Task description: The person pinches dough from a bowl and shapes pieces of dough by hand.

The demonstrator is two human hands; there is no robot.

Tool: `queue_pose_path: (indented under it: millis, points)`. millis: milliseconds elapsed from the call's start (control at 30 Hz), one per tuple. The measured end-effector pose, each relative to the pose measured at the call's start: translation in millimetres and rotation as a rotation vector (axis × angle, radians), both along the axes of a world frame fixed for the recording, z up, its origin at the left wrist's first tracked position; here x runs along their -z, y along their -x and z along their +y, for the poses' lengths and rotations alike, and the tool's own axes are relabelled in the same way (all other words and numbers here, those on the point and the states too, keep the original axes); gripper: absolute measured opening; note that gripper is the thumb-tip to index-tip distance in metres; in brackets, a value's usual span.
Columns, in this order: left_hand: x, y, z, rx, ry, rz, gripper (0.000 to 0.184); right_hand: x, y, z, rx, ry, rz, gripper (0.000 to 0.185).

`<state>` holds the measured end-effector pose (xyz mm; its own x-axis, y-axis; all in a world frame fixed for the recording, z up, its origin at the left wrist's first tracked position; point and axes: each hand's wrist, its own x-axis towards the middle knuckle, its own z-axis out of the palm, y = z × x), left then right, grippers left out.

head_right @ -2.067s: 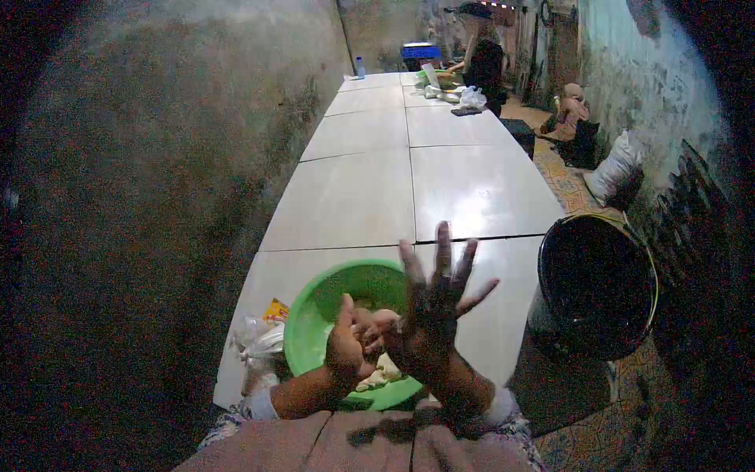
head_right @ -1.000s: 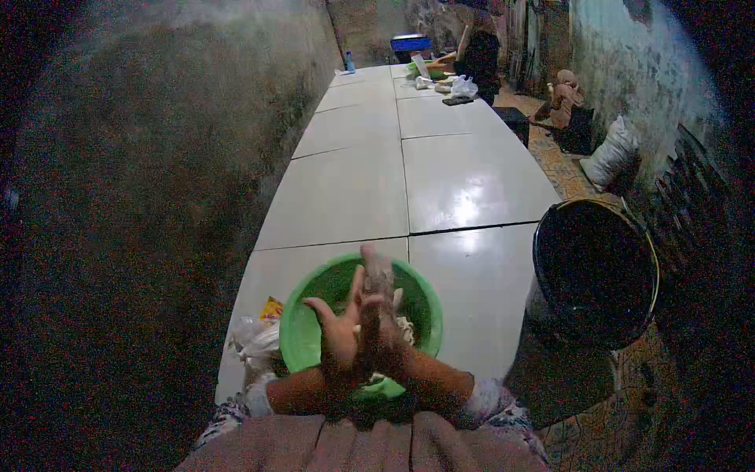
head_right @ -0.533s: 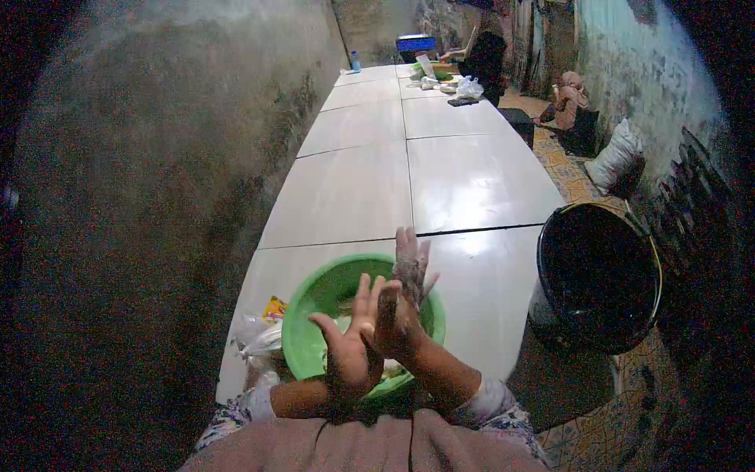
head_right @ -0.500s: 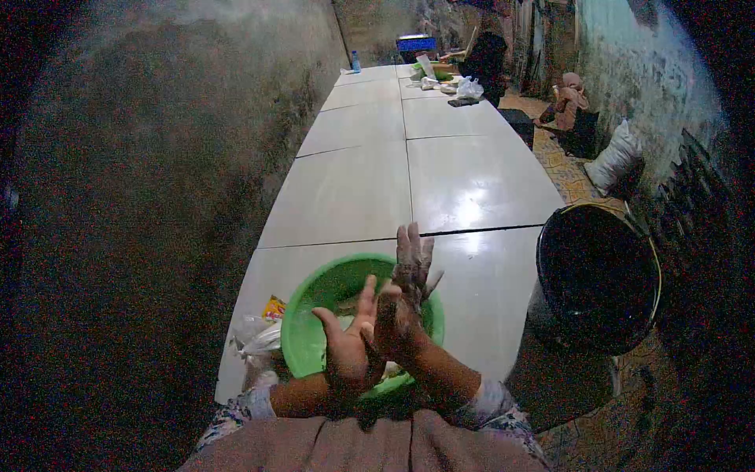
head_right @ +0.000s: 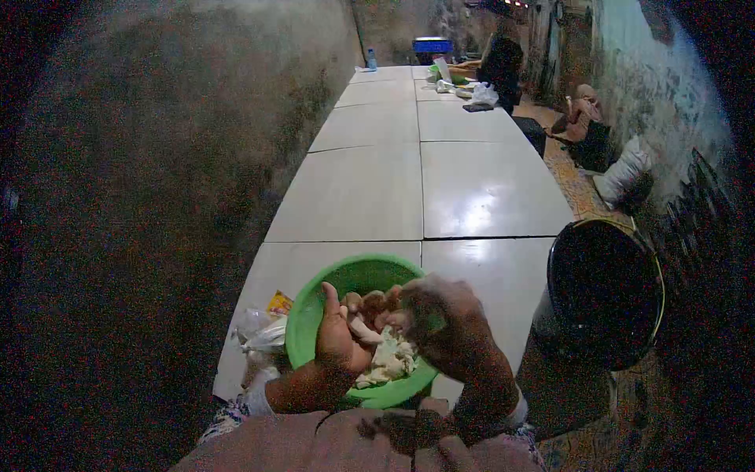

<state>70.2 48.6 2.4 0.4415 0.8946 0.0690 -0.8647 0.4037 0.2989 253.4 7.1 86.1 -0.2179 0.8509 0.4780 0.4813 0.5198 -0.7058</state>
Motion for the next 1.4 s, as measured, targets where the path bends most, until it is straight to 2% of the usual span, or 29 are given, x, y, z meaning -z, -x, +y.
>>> queue_pose_path:
  millis: [33,67,133,167,233,267,333,400,500,533,600,667,733,767,800,867,933,1067,1167,1233,1267,1333,1400]
  points:
    - [-22,1,-5,-0.129,0.131,0.146,0.055,-2,10,1,-0.097,0.031,-0.050,0.031]
    - [-37,4,-9,-0.138,0.129,0.146,0.055,-3,22,2,-0.194,0.063,-0.099,0.032]
    - [-55,11,-14,-0.150,0.235,0.411,0.056,12,40,6,-0.184,-0.019,-0.155,0.029]
    - [-45,11,-15,-0.173,0.196,0.248,0.056,26,47,12,-0.174,0.047,-0.032,0.028]
    - [-53,13,-25,-0.190,0.106,0.208,0.053,29,51,16,-0.174,0.074,0.171,0.026]
    - [-59,13,-30,-0.207,0.018,0.171,0.051,32,50,17,-0.175,0.071,0.165,0.026]
    - [-61,13,-31,-0.235,-0.045,0.135,0.044,41,48,17,-0.278,0.274,0.374,0.028]
    - [-55,12,-28,-0.331,-0.160,0.117,0.041,35,52,15,-0.300,0.255,0.353,0.030]
    - [-50,10,-24,-0.375,-0.187,0.099,0.040,33,73,7,-0.074,0.159,0.548,0.020]
    - [-46,11,-22,-0.371,-0.224,0.077,0.039,36,73,10,-0.072,0.158,0.549,0.020]
    - [-42,8,-22,-0.383,-0.212,0.103,0.039,42,73,13,-0.053,-0.196,0.248,0.016]
    - [-36,6,-21,-0.385,-0.177,0.139,0.039,45,73,13,-0.005,-0.194,0.169,0.013]
    - [-37,8,-19,-0.348,-0.138,0.118,0.039,37,72,13,0.137,-0.372,-0.122,0.015]
    - [-41,9,-20,-0.356,-0.022,0.145,0.040,28,71,9,0.171,-0.356,-0.177,0.019]
    - [-45,10,-19,-0.364,0.091,0.171,0.040,27,70,8,0.176,-0.358,-0.176,0.019]
    - [-41,13,-18,-0.356,0.055,0.123,0.040,26,71,8,0.146,-0.258,-0.091,0.020]
    - [-42,9,-20,-0.387,0.015,0.242,0.040,29,75,8,0.160,-0.309,-0.111,0.022]
    - [-38,-1,-25,-0.424,-0.076,0.284,0.041,34,73,9,0.144,-0.376,-0.194,0.022]
    - [-35,3,-22,-0.368,-0.030,0.205,0.041,28,71,11,0.133,-0.399,-0.282,0.020]
    - [-42,11,-19,-0.339,0.120,0.207,0.042,28,64,17,0.008,-0.275,-0.080,0.018]
    - [-42,12,-19,-0.339,0.119,0.207,0.042,27,60,18,0.008,-0.276,-0.080,0.018]
    - [-42,15,-18,-0.364,-0.006,0.099,0.040,25,53,21,-0.122,0.059,0.130,0.018]
    - [-42,12,-20,-0.381,-0.025,0.118,0.040,29,58,22,-0.143,0.018,0.190,0.018]
